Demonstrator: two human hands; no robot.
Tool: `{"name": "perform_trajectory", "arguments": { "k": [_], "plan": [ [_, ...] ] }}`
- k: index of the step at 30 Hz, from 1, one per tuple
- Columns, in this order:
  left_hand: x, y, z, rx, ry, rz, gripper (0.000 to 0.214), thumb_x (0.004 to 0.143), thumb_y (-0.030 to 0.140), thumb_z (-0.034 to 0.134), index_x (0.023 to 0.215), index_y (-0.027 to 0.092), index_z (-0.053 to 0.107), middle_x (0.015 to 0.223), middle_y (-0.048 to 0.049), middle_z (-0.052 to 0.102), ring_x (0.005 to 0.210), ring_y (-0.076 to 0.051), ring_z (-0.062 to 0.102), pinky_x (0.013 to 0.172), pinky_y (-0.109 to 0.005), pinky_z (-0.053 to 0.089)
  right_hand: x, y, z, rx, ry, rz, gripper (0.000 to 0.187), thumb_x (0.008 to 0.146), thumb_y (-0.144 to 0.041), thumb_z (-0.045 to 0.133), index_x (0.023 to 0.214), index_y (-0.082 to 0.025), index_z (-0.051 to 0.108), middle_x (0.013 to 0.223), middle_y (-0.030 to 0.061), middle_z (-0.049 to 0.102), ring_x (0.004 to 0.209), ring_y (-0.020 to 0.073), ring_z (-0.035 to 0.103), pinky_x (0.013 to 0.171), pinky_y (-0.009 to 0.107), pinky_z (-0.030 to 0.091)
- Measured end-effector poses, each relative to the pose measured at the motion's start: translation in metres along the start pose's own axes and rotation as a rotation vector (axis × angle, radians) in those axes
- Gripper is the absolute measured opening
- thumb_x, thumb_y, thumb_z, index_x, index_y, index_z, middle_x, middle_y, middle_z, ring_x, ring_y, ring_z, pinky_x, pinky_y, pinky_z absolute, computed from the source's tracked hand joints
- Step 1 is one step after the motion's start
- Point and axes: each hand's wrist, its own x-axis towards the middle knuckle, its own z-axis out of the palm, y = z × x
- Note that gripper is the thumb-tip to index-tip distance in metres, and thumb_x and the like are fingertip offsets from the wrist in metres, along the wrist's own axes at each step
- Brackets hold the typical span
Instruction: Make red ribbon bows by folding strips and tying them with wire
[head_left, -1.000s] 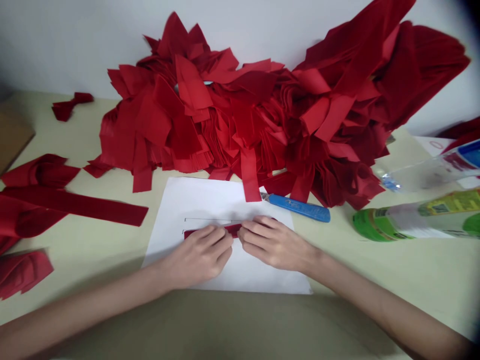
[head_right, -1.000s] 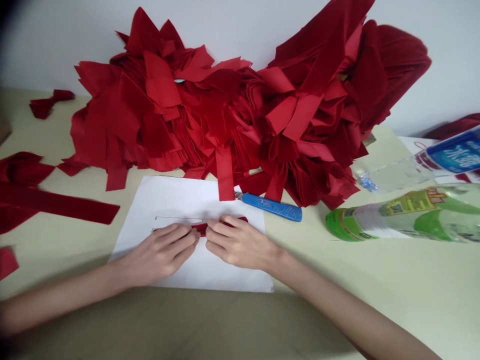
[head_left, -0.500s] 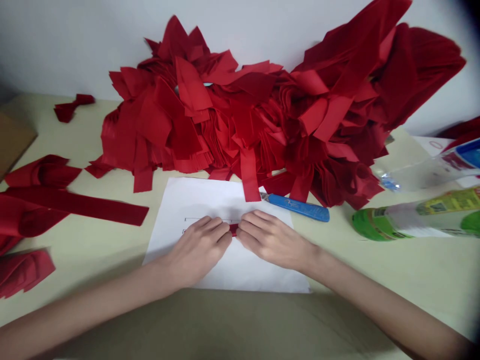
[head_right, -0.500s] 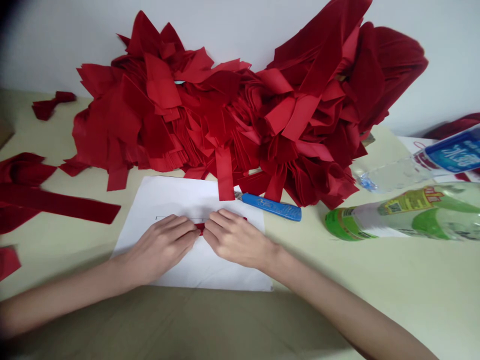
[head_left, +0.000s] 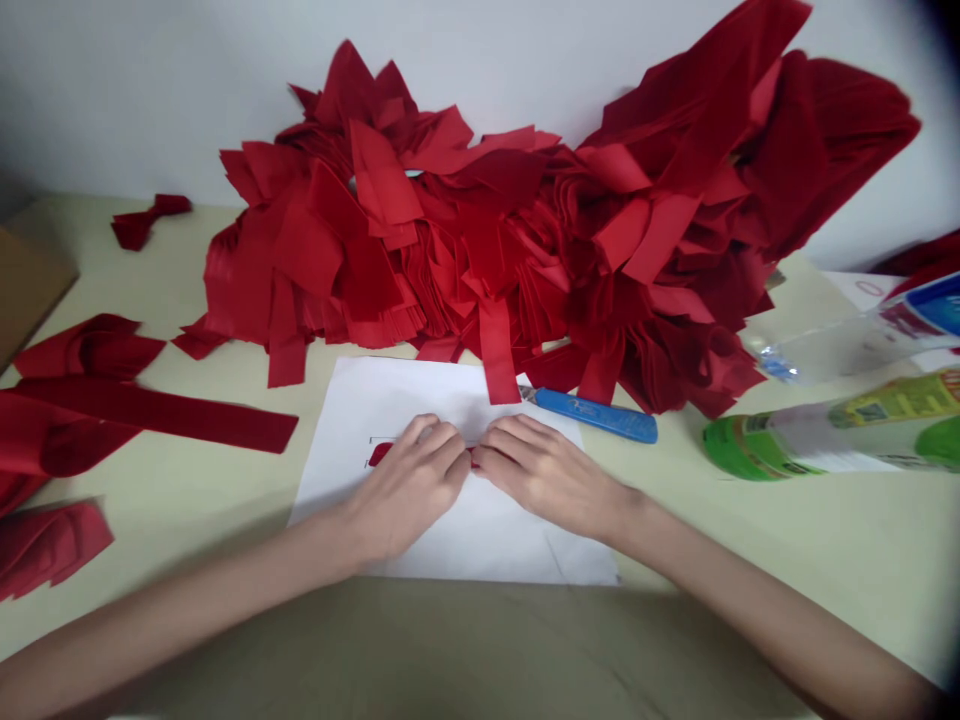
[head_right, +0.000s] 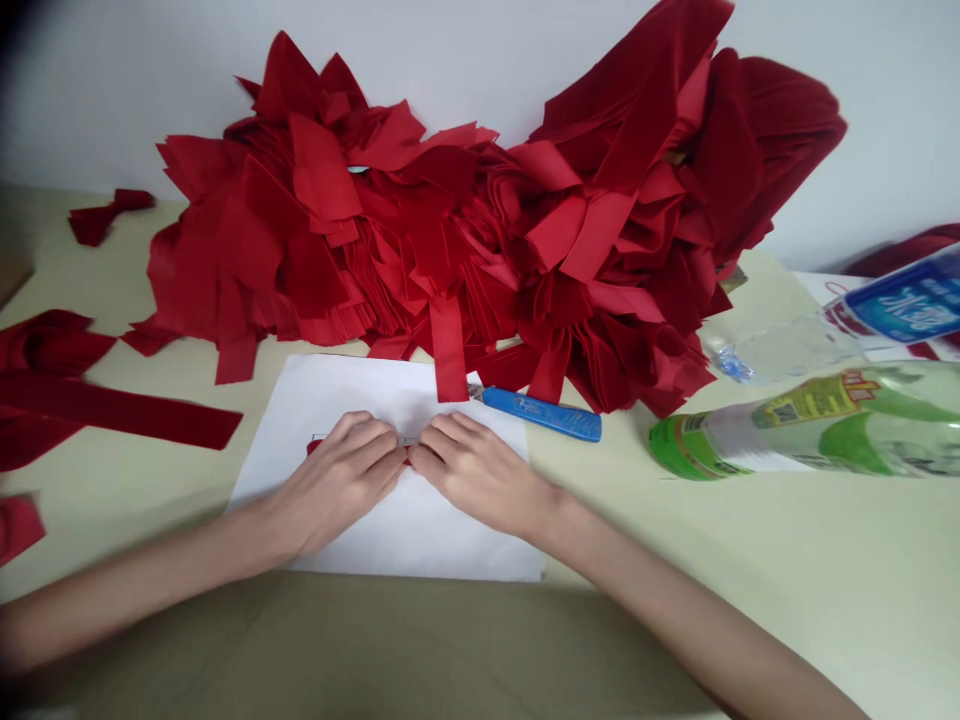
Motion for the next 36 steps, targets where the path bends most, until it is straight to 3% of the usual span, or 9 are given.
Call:
{"name": "perform_trajectory", "arguments": {
  "k": [5,9,17,24,32,36],
  "plan": [
    [0.013,-0.025,-0.024,-0.477,-0.194,-0.065,0.022,0.088,0.018,0.048,0.071,0.018,0.061,0.068,-0.0001,0.061,0.084,-0.018,0.049,0.078,-0.033,0.034,0.013,0.006,-0.018,0.405,-0.151,0.152,0.013,0.088,-0.020,0.052,0.086,-0.017,0.064,0.073,0.0005,0.060,0.071,0.0129,0.054,0.070,0.027,0.042],
    [0.015,-0.034,-0.027,-0.501,-0.253,-0.047,0.021,0.089,0.017,0.048,0.072,0.018,0.061,0.070,0.0003,0.063,0.091,-0.019,0.048,0.082,-0.035,0.031,0.021,0.008,-0.017,0.392,-0.214,0.144,0.013,0.087,-0.019,0.053,0.082,-0.017,0.064,0.074,0.0008,0.062,0.072,0.0133,0.056,0.069,0.027,0.041],
    [-0.003,-0.025,-0.005,-0.066,-0.050,0.130,0.024,0.089,0.008,0.042,0.072,0.013,0.059,0.074,-0.0068,0.061,0.092,-0.023,0.047,0.077,-0.038,0.034,0.013,-0.006,0.005,-0.110,-0.072,0.001,0.020,0.090,-0.016,0.046,0.074,-0.012,0.057,0.072,0.0061,0.057,0.072,0.0185,0.051,0.071,0.033,0.040],
    [-0.022,-0.016,0.008,0.211,0.272,0.291,0.020,0.084,0.002,0.046,0.073,0.012,0.060,0.079,-0.0083,0.061,0.086,-0.022,0.050,0.069,-0.035,0.037,0.006,-0.021,0.011,-0.316,0.107,-0.116,0.018,0.085,-0.006,0.046,0.071,-0.014,0.055,0.067,0.0046,0.054,0.065,0.0173,0.047,0.065,0.033,0.036],
    [-0.031,-0.015,0.004,0.207,0.259,0.283,0.021,0.085,0.003,0.045,0.083,0.011,0.064,0.082,-0.0089,0.064,0.088,-0.021,0.052,0.069,-0.035,0.036,0.005,-0.022,0.009,-0.337,0.140,-0.275,0.025,0.089,-0.004,0.039,0.077,-0.013,0.060,0.074,0.0049,0.059,0.075,0.0175,0.053,0.072,0.032,0.039],
    [-0.032,-0.009,0.006,0.165,0.244,0.227,0.022,0.083,0.000,0.046,0.077,0.011,0.064,0.083,-0.0095,0.065,0.089,-0.022,0.052,0.071,-0.036,0.036,0.000,-0.021,0.008,-0.273,0.120,-0.257,0.021,0.088,-0.005,0.043,0.080,-0.011,0.062,0.081,0.0068,0.061,0.081,0.0194,0.054,0.076,0.034,0.040]
  ]
}}
